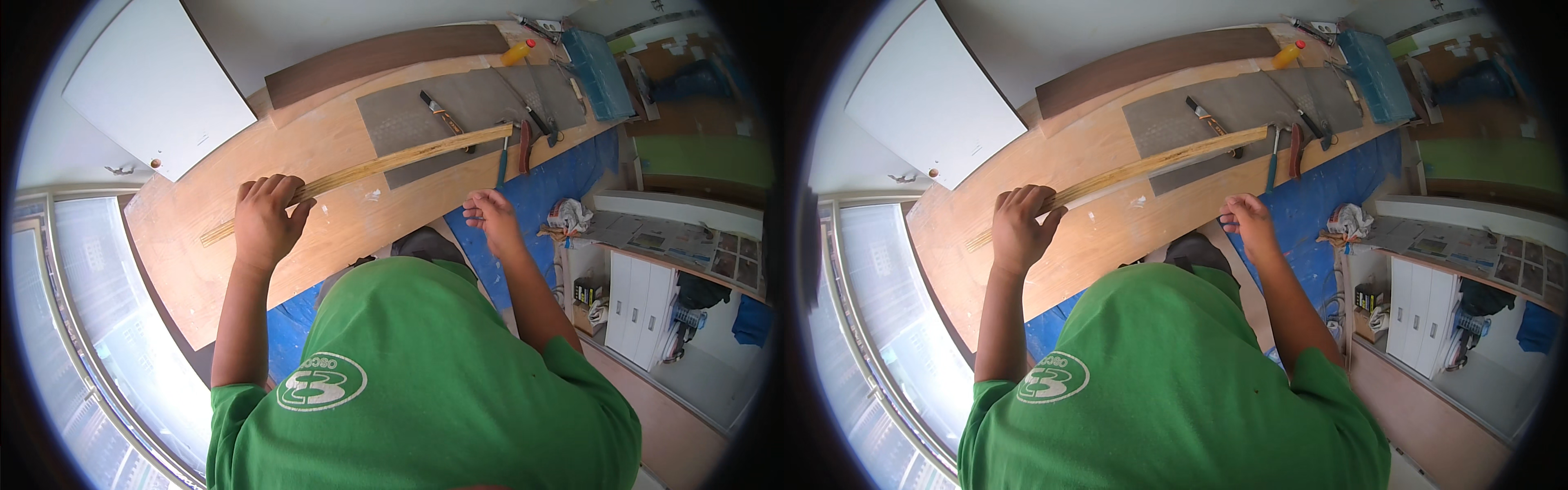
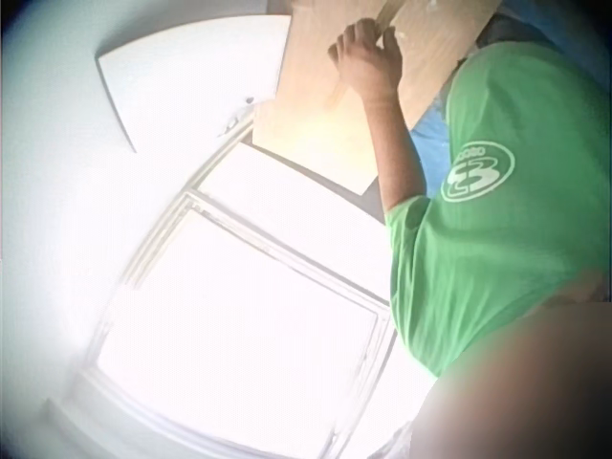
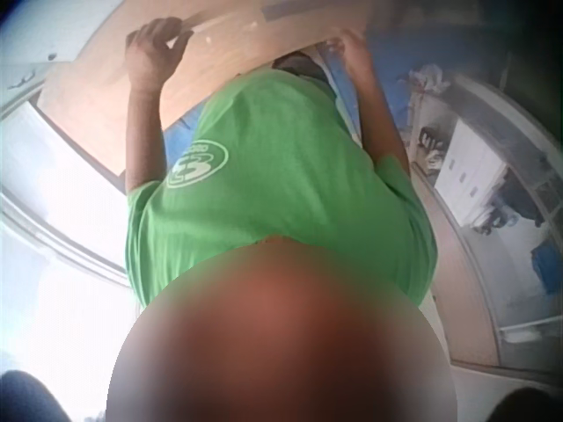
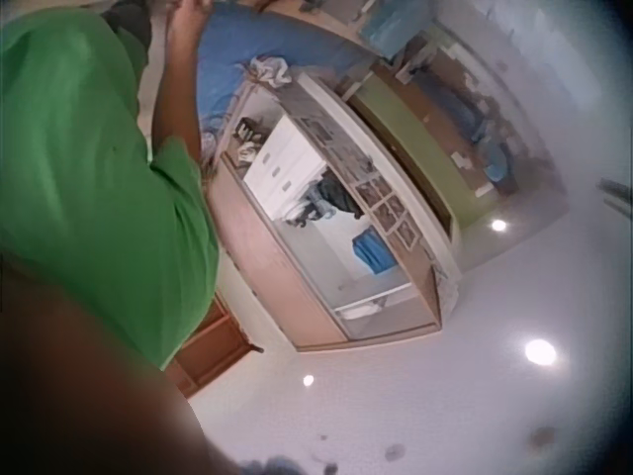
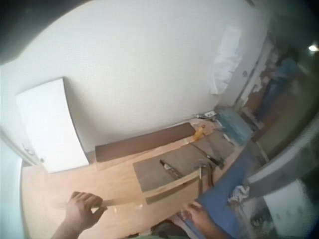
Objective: The person marks a white panel with a pencil, then uses a chisel and hammer to remove a strip from a wooden board. They apply glue to the board's edge and attach a dark trim piece, pressing it into place. The person handles multiple wood pieces and tools on a workbench.
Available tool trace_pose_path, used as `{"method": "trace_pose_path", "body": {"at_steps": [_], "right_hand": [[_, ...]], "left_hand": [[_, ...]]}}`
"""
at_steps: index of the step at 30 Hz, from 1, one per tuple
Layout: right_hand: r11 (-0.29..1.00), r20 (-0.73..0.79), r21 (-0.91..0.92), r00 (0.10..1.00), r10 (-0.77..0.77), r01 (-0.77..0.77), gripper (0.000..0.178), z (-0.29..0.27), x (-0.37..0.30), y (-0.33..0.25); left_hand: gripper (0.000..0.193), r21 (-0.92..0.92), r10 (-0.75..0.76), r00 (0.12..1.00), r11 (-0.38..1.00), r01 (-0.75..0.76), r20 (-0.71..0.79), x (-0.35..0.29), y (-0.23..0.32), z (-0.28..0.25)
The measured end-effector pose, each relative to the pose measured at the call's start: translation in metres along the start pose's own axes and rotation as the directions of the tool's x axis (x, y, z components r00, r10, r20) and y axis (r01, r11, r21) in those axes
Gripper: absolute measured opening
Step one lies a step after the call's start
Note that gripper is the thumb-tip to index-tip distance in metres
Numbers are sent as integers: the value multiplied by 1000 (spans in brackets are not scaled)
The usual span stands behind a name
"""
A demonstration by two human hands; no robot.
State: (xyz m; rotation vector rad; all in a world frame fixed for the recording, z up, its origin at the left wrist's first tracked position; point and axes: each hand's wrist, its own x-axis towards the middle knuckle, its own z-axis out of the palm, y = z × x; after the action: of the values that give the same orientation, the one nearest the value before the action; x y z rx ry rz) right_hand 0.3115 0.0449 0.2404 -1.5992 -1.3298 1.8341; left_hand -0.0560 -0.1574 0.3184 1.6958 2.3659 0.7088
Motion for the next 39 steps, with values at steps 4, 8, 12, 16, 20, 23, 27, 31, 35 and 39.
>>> {"method": "trace_pose_path", "body": {"at_steps": [4, 8, 12, 16, 20, 23, 27, 31, 35, 39], "right_hand": [[977, -124, 53, 972, -201, 209, 25, -6, -9, -19], [930, -158, 65, 924, -349, 362, 27, -18, 2, -44], [913, -100, 104, 918, -384, 394, 29, -26, 10, -51], [949, -1, 281, 989, -150, 144, 36, -38, 12, -28], [845, 146, 496, 978, 146, -200, 49, -53, 25, 6], [777, 277, 542, 941, 194, -320, 56, -63, 42, 26], [739, 353, 566, 918, 183, -365, 62, -74, 65, 36], [741, 446, 451, 845, 295, -497, 60, -83, 93, 31], [856, 480, 158, 796, 369, -492, 47, -87, 118, 33], [888, 420, -47, 797, 434, -458, 39, -77, 147, 43]], "left_hand": [[23, 28, 5, 1000, 1000, -5, -2, -7, -4, -3], [23, 49, -61, 998, 997, 62, -22, -18, -8, -8], [22, 99, -75, 996, 992, 80, -48, -30, -6, -12], [22, 158, -91, 996, 983, 92, -12, -48, 5, -11], [22, 235, -134, 987, 966, 111, 87, -76, 18, -5], [25, 219, -134, 980, 971, 99, 151, -98, 30, 5], [39, 216, -94, 973, 975, 48, 211, -121, 47, 24], [44, 255, -140, 958, 964, 73, 252, -141, 60, 37], [47, 296, -145, 956, 953, 65, 254, -156, 64, 51], [57, 332, -109, 965, 943, 24, 240, -173, 65, 67]]}}
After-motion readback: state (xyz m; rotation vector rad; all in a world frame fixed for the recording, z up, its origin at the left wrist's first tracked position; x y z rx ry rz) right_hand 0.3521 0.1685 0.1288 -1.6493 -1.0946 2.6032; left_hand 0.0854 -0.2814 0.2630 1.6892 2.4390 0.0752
